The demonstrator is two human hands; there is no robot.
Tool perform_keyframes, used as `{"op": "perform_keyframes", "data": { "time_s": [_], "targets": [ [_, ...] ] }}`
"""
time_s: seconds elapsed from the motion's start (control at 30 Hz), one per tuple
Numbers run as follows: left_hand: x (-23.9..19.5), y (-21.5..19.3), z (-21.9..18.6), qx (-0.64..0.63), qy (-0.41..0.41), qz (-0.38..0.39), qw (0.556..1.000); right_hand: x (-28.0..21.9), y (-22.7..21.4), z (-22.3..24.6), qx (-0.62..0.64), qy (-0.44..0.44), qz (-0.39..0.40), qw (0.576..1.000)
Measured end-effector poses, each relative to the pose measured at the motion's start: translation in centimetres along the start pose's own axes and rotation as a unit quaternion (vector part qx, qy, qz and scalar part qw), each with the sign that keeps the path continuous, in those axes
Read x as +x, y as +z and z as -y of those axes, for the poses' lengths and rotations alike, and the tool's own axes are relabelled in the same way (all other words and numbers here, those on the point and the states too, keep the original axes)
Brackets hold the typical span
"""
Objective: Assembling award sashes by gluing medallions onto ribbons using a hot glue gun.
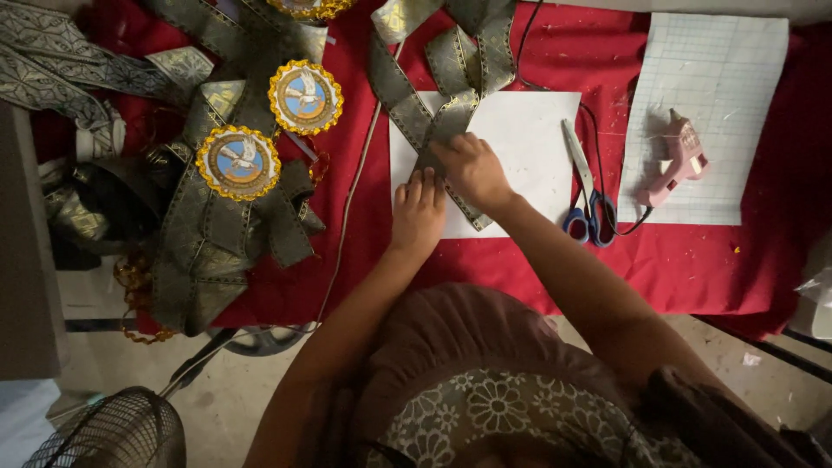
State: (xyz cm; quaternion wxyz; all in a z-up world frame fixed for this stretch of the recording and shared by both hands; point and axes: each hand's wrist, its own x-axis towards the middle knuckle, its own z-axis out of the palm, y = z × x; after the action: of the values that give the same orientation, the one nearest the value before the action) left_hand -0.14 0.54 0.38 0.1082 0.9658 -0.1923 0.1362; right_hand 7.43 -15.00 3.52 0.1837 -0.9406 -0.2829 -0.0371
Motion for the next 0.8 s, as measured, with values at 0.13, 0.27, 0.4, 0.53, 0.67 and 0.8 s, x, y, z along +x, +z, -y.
{"op": "perform_keyframes", "data": {
  "time_s": [0.13, 0.27, 0.4, 0.53, 0.67, 0.8],
  "targets": [
    [-0.3, 0.3, -0.1, -0.028, -0.006, -0.015, 0.999, -0.2, -0.5, 1.4, -0.065, -0.055, 0.055, 0.995],
    [-0.3, 0.5, -0.1, -0.019, -0.006, -0.009, 1.000, -0.4, 0.2, 1.1, -0.085, -0.045, 0.041, 0.994],
    [0.2, -1.0, 0.0, -0.014, -0.004, -0.026, 1.000, -0.5, 0.4, 0.6, -0.039, -0.006, 0.046, 0.998],
    [0.1, -0.8, 0.0, -0.023, -0.008, -0.023, 0.999, -0.6, 0.6, 0.8, -0.085, -0.032, 0.029, 0.995],
    [0.1, -0.4, -0.2, -0.017, -0.010, -0.010, 1.000, -0.5, 0.3, 1.1, -0.134, -0.029, 0.044, 0.990],
    [0.1, -0.4, 0.1, 0.001, -0.007, 0.001, 1.000, 0.3, 0.5, 0.2, -0.004, 0.062, 0.065, 0.996]
  ]
}}
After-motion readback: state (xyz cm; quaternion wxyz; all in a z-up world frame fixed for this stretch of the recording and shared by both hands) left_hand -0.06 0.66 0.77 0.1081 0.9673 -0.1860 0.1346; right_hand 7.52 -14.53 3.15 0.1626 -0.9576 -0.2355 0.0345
